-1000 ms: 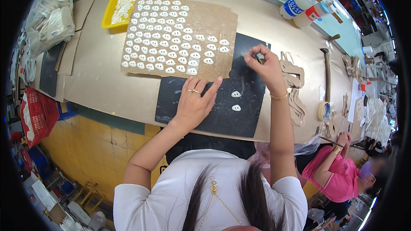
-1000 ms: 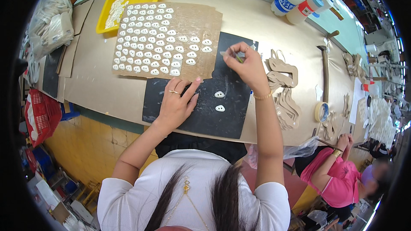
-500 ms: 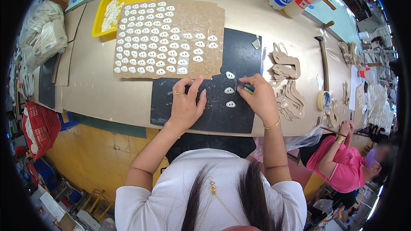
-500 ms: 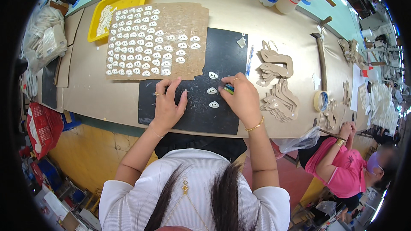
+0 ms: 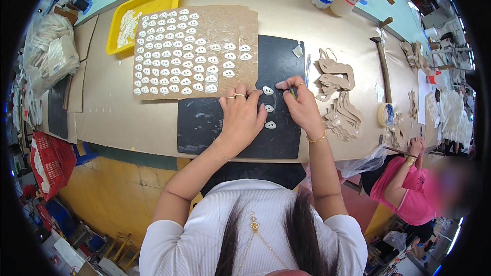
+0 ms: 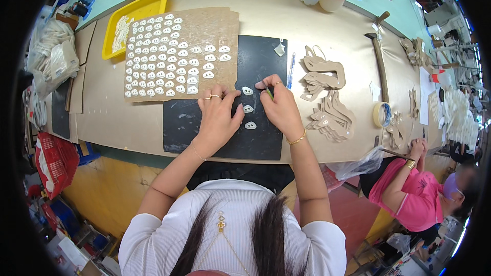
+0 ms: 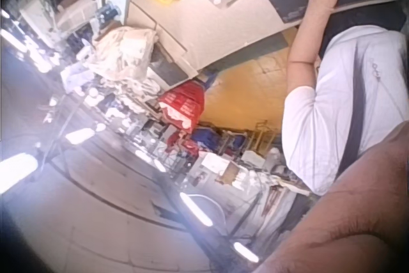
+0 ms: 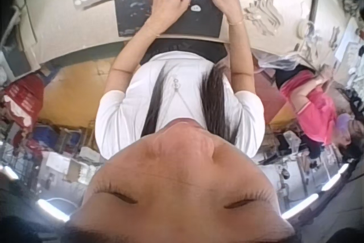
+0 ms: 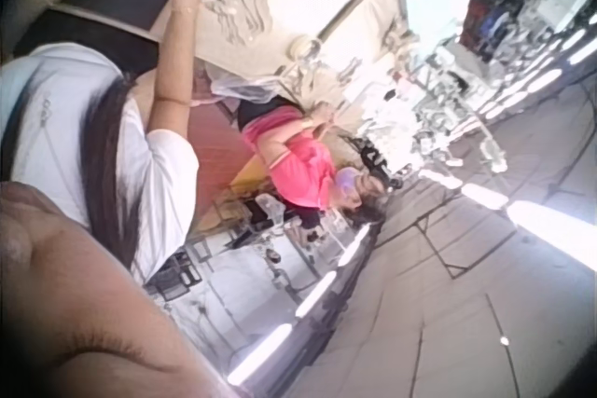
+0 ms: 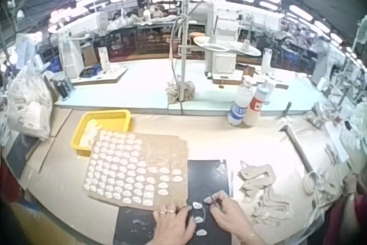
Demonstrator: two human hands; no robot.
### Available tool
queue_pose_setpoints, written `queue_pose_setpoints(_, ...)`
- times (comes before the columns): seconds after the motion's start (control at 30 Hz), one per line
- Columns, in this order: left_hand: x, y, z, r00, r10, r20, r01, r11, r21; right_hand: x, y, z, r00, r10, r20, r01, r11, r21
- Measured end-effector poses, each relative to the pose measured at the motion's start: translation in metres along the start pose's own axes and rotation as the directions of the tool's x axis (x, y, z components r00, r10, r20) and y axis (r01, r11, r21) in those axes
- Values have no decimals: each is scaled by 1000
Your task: The person assembles small white plastic components with beige fabric pieces at a workbench. They repeatedly pick up a plastic part, attach a fabric piece, and place the finished unit on a cardboard sheet. A utility knife is used to trim excess fabric from the assembled parts.
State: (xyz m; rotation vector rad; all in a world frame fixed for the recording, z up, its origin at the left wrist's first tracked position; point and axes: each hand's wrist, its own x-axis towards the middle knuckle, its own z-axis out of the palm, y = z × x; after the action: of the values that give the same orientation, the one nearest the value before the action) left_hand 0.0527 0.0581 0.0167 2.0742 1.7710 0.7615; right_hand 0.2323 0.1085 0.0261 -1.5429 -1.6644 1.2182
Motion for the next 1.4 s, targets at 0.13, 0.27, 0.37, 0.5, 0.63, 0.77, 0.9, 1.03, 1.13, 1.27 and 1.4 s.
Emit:
queue_pose_setpoints(0.13, 4, 0, 5, 1000, -5, 15, 5, 1000, -22, -9, 5, 7, 997, -36, 68, 32, 998, 59)
queue_pose_setpoints(0.27, 14, -2, 9, 997, 32, 69, -27, 997, -72, -18, 8, 6, 986, 26, 164, -67, 966, 249)
queue_pose_setpoints(0.37, 23, -1, 9, 980, 29, 195, -13, 996, -83, -23, 14, 6, 988, 28, 151, -74, 946, 314)
queue_pose_setpoints(0.5, 26, -1, 7, 995, 44, 86, -34, 993, -117, -28, 14, 0, 984, 96, 152, -146, 919, 365)
queue_pose_setpoints(0.63, 15, -6, 2, 999, 35, -1, -35, 999, -3, -23, 12, -9, 996, 16, 89, -35, 977, 212)
queue_pose_setpoints(0.77, 8, 3, 5, 999, -34, 21, 34, 999, 11, 8, 3, -8, 961, -246, 126, 247, 969, 11)
queue_pose_setpoints(0.9, 14, 0, 18, 996, -91, -25, 91, 996, 24, 40, 1, -3, 900, -295, 322, 337, 938, -82)
queue_pose_setpoints(1.03, 16, -1, 20, 994, -109, -24, 110, 993, 37, 44, -1, -4, 883, -247, 400, 329, 932, -149)
queue_pose_setpoints(1.13, 15, -2, 17, 995, -100, -29, 101, 993, 54, 36, 2, -6, 891, -281, 357, 354, 922, -157)
queue_pose_setpoints(1.27, 13, -2, 10, 996, -93, -15, 94, 993, 65, 21, 1, -7, 920, -241, 310, 301, 939, -166)
queue_pose_setpoints(1.4, 10, -8, 6, 996, -84, -30, 85, 996, 36, 8, -1, -5, 941, -210, 265, 256, 955, -152)
